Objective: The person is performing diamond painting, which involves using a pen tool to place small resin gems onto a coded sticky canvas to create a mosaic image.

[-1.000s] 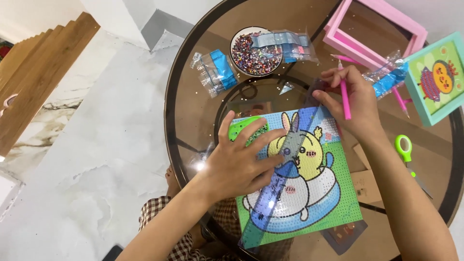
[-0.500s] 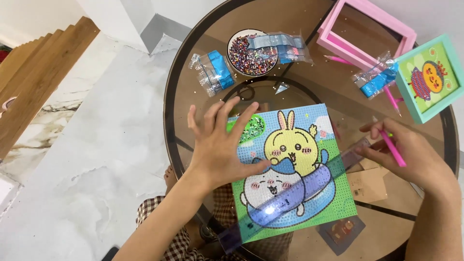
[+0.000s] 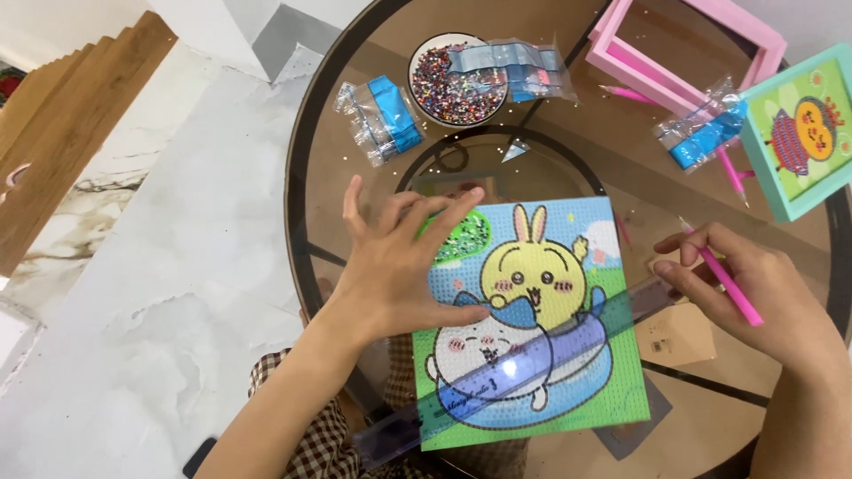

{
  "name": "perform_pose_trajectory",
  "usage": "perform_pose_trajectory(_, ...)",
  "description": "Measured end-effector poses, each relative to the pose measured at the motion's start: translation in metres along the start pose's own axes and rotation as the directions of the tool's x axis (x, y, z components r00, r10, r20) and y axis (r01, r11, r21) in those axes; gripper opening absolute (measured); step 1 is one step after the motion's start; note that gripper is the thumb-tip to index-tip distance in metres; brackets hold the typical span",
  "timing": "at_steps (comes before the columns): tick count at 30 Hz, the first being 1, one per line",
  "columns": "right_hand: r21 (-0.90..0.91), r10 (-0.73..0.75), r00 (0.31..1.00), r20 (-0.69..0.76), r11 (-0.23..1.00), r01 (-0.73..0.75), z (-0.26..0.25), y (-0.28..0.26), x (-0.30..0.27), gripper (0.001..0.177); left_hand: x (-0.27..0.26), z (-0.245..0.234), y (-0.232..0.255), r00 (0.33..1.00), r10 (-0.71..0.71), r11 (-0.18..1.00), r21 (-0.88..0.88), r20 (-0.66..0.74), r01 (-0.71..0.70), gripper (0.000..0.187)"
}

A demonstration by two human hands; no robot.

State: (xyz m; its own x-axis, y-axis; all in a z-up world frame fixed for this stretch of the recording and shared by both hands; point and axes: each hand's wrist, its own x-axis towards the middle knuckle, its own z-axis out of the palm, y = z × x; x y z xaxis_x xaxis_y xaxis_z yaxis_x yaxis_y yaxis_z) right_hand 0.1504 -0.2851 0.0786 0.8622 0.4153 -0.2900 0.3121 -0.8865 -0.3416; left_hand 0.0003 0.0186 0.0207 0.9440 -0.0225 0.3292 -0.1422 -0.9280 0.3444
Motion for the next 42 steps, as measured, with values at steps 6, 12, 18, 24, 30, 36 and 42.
perform_pose_trajectory(6,0.024,-0.324,0.935,-0.142,0.944,0.33,0.013,0.027,0.01,0.015,-0.001,-0.003,-0.003,0.998,-0.058,0.998,-0.014,-0.038,0.057,0.085)
perform_pose_trajectory(12,0.186,-0.452,0.726,-0.519,0.769,0.611,0.045,0.035,0.013,0.045,-0.001,0.009,-0.009,0.984,-0.128,0.991,0.018,-0.126,0.131,0.058)
perform_pose_trajectory(18,0.467,-0.648,0.599,-0.471,0.393,0.792,0.064,-0.036,0.009,0.012,-0.002,0.012,-0.013,0.99,-0.114,0.991,-0.084,-0.078,0.108,0.054)
perform_pose_trajectory(24,0.506,-0.467,0.663,-0.585,0.429,0.748,0.085,-0.099,0.021,0.011,-0.006,0.028,-0.008,0.947,0.044,0.986,-0.138,-0.319,-0.092,0.053)
perform_pose_trajectory(30,0.403,-0.702,0.522,-0.485,0.35,0.846,0.103,-0.085,0.035,0.009,-0.005,0.014,-0.005,0.952,0.075,0.972,-0.192,-0.296,-0.137,0.045)
perform_pose_trajectory(36,0.355,-0.778,0.483,-0.402,0.354,0.865,0.087,-0.103,0.027,0.012,-0.005,0.016,-0.005,0.952,0.068,0.97,-0.205,-0.297,-0.133,0.043)
perform_pose_trajectory(42,0.179,-0.841,0.433,-0.323,0.395,0.901,0.09,-0.102,0.021,0.01,-0.005,0.016,-0.004,0.945,0.086,0.959,-0.229,-0.317,-0.164,0.044)
